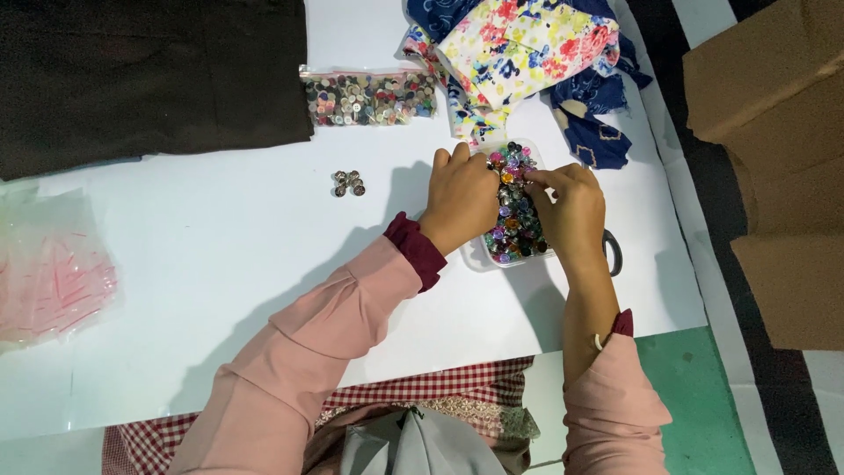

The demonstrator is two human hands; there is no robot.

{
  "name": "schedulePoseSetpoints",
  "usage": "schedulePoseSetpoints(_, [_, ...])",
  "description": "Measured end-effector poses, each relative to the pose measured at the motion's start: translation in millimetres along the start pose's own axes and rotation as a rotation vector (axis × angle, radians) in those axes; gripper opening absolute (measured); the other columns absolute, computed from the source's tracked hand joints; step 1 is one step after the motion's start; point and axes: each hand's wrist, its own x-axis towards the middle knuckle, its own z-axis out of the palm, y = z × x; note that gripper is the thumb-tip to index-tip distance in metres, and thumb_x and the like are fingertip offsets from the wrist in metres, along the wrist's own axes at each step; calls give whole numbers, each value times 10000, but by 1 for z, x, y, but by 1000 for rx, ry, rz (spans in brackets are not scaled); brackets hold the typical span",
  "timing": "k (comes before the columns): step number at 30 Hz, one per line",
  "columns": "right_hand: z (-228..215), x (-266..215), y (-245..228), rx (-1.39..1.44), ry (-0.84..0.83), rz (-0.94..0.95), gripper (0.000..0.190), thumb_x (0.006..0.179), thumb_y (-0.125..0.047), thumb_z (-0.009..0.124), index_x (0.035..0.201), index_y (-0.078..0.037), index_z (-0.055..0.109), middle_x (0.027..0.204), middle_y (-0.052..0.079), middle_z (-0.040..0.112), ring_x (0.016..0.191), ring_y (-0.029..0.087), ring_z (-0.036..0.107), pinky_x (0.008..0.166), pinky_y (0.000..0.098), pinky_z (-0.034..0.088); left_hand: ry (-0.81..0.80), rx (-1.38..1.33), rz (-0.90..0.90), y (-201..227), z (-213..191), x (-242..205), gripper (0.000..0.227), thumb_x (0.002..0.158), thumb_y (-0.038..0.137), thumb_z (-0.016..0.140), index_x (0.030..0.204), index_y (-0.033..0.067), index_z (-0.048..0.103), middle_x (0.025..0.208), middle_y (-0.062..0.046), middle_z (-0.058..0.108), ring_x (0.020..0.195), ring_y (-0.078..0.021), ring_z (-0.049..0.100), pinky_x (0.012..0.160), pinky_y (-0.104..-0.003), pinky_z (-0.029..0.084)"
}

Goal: Picking small decorative buttons or beads from a tray and placing them into small plastic bags.

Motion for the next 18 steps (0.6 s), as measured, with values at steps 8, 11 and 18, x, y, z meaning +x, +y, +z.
schedulePoseSetpoints(8, [-2, 5, -15, -7, -7, -4, 214, 797, 28, 854, 935, -132, 821, 827, 85, 633, 803, 250, 623, 648, 340, 551, -38, -46, -26, -6, 7, -1, 32, 752, 36, 756, 727, 55, 754, 640, -54, 534, 790, -249, 499, 756, -400, 300])
schedulePoseSetpoints(11, [-1, 2, -16, 40, -4, -6, 200, 800, 34, 858, 926, -110, 804, 845, 91, 648, 821, 250, 631, 649, 344, 558, -30, -101, -48, -8, 6, -3, 32, 759, 46, 759, 769, 76, 760, 648, -42, 554, 799, -241, 514, 762, -400, 307])
schedulePoseSetpoints(18, [-3, -4, -21, 387, 22, 163, 131, 890, 48, 793, 934, -31, 698, 922, 150, 736, 854, 271, 686, 636, 353, 553, 49, -216, -72, -6, -9, -6, 78, 760, 52, 740, 803, 115, 724, 652, -34, 598, 824, -249, 545, 776, -404, 338])
